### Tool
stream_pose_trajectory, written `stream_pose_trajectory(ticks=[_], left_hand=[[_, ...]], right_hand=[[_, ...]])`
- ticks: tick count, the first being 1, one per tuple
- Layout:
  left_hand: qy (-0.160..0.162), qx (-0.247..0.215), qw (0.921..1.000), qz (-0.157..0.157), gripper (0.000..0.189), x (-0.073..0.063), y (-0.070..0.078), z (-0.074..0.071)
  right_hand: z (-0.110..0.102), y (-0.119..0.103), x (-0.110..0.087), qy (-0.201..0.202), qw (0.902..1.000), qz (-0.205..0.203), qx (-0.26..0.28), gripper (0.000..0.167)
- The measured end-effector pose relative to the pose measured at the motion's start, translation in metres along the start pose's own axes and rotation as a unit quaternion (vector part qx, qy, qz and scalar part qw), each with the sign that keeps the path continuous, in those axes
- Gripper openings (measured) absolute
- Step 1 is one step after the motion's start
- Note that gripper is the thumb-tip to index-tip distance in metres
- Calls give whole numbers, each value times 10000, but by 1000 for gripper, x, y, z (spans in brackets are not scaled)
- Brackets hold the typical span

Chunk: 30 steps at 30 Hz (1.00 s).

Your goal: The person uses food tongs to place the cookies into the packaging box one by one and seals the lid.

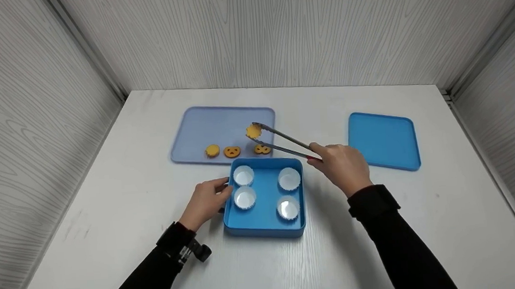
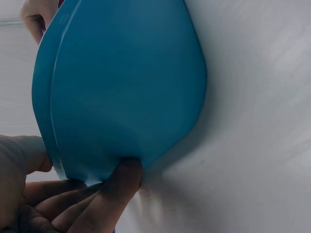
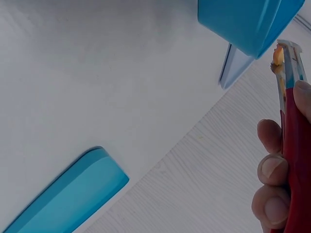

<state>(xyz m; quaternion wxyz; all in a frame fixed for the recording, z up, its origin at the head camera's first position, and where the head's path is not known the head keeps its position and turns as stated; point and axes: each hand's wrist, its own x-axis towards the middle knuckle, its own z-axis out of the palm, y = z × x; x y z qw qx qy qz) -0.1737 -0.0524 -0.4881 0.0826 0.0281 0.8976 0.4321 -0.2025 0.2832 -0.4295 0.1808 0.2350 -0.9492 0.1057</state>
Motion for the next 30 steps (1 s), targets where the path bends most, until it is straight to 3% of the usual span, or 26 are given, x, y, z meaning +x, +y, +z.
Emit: stream_pose_trajectory(ticks=[16, 22, 30], left_hand=[[-4, -61, 10000, -39, 44, -3, 3, 3], [43, 9, 9999, 121, 43, -4, 3, 3], [-2, 66, 10000, 28, 43, -2, 3, 4]], right_hand=[[-65, 12, -52, 482, 9973, -443, -325, 43], [-84, 22, -59, 203, 9976, -464, -471, 41], [-101, 32, -64, -389, 9968, -449, -530, 43]])
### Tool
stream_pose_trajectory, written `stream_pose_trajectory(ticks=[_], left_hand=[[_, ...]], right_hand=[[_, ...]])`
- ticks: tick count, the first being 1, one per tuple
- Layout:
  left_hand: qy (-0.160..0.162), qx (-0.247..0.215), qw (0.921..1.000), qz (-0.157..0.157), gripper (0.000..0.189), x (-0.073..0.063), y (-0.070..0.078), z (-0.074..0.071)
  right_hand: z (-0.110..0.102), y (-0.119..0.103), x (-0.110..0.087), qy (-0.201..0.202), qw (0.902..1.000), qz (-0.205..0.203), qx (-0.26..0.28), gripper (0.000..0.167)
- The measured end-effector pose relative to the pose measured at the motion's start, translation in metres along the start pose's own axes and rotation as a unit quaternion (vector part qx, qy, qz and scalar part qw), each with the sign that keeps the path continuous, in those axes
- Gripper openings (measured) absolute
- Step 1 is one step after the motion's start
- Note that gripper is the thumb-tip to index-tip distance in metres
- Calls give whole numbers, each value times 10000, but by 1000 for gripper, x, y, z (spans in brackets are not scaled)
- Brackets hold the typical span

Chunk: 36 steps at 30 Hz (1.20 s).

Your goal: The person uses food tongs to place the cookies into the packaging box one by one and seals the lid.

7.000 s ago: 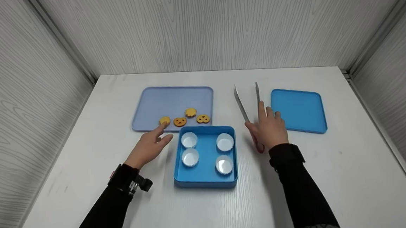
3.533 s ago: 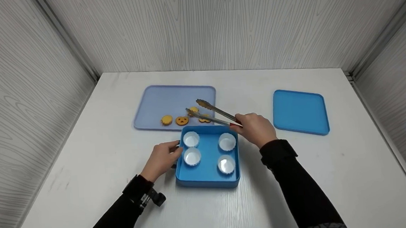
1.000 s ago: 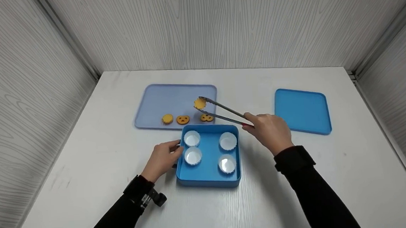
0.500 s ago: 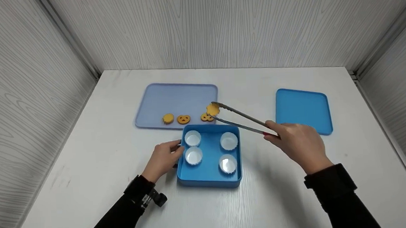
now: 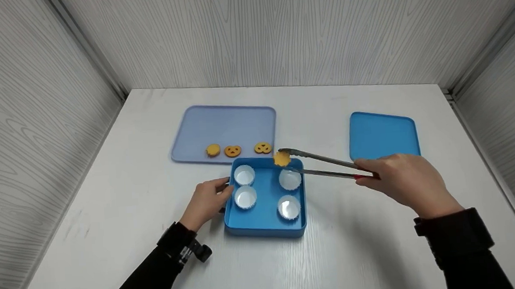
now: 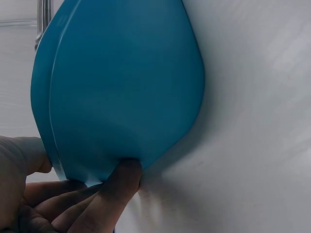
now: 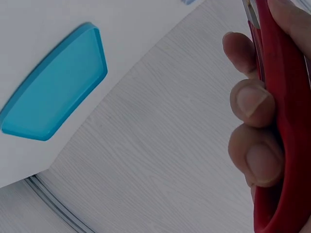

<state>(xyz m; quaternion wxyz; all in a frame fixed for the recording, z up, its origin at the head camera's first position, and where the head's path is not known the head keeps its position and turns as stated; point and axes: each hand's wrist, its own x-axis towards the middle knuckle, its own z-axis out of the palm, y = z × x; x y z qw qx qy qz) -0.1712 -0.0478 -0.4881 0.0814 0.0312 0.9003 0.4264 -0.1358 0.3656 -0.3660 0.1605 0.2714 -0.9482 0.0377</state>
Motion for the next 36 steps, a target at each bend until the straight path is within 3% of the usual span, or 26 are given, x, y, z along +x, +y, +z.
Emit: stream_pose_trajectory(ticks=[8, 12, 25, 36], left_hand=[[2, 10, 10000, -25, 42, 1, 0, 0], [-19, -55, 10000, -27, 43, 0, 0, 0], [-46, 4, 9998, -194, 44, 0, 1, 1], [-74, -27, 9998, -209, 44, 1, 2, 1]], right_hand=[[-14, 1, -4, -704, 9973, 218, 77, 29], [-17, 3, -6, -1021, 9941, 358, 92, 31], [-14, 2, -3, -594, 9978, -293, 21, 28], [-26, -9, 11, -736, 9927, -745, -600, 29]])
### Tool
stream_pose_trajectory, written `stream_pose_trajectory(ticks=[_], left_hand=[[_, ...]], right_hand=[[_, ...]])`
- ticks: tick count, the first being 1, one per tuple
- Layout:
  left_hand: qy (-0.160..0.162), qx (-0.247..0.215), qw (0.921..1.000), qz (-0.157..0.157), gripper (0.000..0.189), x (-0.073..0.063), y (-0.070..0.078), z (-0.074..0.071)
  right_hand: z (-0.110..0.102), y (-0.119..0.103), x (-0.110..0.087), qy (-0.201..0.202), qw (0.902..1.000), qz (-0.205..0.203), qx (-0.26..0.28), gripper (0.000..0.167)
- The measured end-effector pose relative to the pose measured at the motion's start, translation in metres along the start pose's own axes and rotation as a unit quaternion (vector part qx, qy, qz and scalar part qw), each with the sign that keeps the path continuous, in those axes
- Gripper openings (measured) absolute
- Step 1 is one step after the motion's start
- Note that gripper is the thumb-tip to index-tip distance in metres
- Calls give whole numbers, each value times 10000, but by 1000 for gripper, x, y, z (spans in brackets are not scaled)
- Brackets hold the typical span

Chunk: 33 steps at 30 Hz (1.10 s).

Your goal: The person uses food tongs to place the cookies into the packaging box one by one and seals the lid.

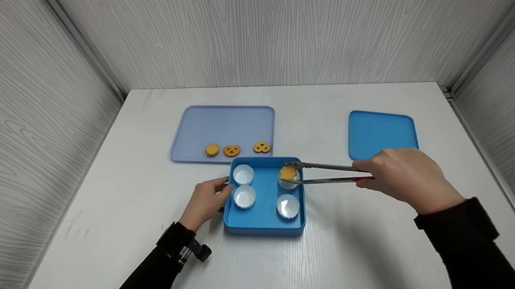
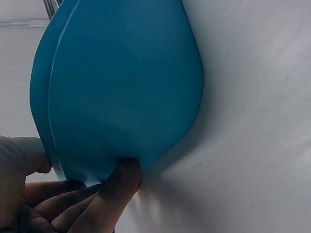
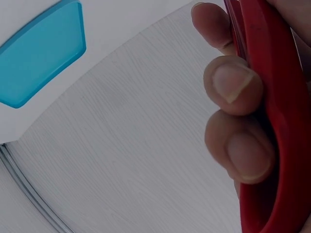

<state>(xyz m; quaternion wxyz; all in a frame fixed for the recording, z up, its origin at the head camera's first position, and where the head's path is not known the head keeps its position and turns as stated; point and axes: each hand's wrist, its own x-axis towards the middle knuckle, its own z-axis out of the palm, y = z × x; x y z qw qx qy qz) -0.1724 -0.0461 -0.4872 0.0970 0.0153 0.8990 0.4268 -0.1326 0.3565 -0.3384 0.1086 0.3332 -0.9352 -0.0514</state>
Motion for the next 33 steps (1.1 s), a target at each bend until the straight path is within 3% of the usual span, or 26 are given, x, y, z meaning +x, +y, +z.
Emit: stream_pose_trajectory(ticks=[9, 16, 26, 33], left_hand=[[-14, -6, 10000, 21, 45, -1, 1, 0], [56, 9, 9998, 165, 43, -2, -1, 0], [27, 10, 10000, 51, 43, -1, -1, 0], [29, 1, 10000, 52, 43, -2, -1, 0]], right_hand=[[-6, -9, 9, -435, 9989, 125, -75, 24], [-7, -10, 7, -353, 9991, 167, -134, 23], [0, -15, 9, -23, 9998, 47, -207, 38], [4, -22, 15, 71, 9998, -6, -190, 38]])
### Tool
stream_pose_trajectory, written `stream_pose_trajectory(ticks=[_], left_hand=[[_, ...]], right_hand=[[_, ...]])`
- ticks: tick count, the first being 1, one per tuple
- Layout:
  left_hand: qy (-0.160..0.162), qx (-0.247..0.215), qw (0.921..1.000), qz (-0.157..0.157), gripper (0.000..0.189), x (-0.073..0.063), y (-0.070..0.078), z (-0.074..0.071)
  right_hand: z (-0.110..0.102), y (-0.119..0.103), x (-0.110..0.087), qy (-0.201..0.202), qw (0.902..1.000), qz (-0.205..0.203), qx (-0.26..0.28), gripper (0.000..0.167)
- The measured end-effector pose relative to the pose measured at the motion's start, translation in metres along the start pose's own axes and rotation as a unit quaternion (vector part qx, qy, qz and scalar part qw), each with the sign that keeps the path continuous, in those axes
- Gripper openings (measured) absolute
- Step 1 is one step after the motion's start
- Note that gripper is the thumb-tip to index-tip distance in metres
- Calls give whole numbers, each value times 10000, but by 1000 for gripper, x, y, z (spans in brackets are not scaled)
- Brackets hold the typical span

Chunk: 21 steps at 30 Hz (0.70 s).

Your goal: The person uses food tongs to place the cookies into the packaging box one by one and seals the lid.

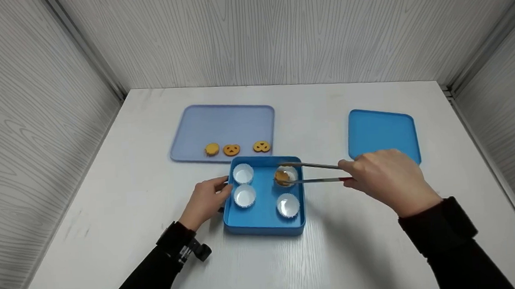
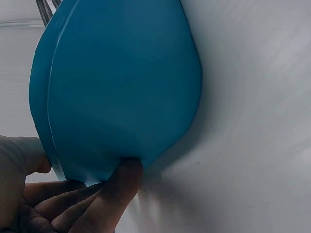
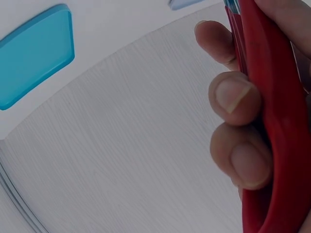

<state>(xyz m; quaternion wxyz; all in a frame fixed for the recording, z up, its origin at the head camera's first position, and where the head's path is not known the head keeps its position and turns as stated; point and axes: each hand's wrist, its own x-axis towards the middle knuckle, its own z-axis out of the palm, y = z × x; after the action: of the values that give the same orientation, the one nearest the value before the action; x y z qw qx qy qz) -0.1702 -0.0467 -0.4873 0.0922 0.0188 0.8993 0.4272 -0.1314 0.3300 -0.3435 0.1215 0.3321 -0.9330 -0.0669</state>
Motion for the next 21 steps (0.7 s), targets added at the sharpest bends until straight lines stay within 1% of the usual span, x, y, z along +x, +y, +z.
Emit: stream_pose_trajectory(ticks=[2, 5, 9, 13, 17, 21], left_hand=[[-18, 3, 10000, -20, 44, 1, 0, 0], [-22, -3, 10000, 6, 44, 1, -1, -1], [15, -3, 9999, 134, 43, 0, -2, -1], [33, 10, 9998, 201, 43, 0, -2, -2], [32, 6, 9998, 190, 43, 0, -1, -2], [19, 23, 9998, 180, 42, 0, -2, -2]], right_hand=[[1, -1, 2, 73, 10000, -47, -36, 37], [-1, -3, 4, 6, 10000, -45, -64, 34], [-3, -4, 4, -7, 9999, -57, -106, 34], [-3, -4, 4, 62, 9998, -101, -146, 33], [-4, -4, 4, -17, 9998, -92, -152, 32], [-4, -4, 5, -204, 9997, 32, -115, 31]])
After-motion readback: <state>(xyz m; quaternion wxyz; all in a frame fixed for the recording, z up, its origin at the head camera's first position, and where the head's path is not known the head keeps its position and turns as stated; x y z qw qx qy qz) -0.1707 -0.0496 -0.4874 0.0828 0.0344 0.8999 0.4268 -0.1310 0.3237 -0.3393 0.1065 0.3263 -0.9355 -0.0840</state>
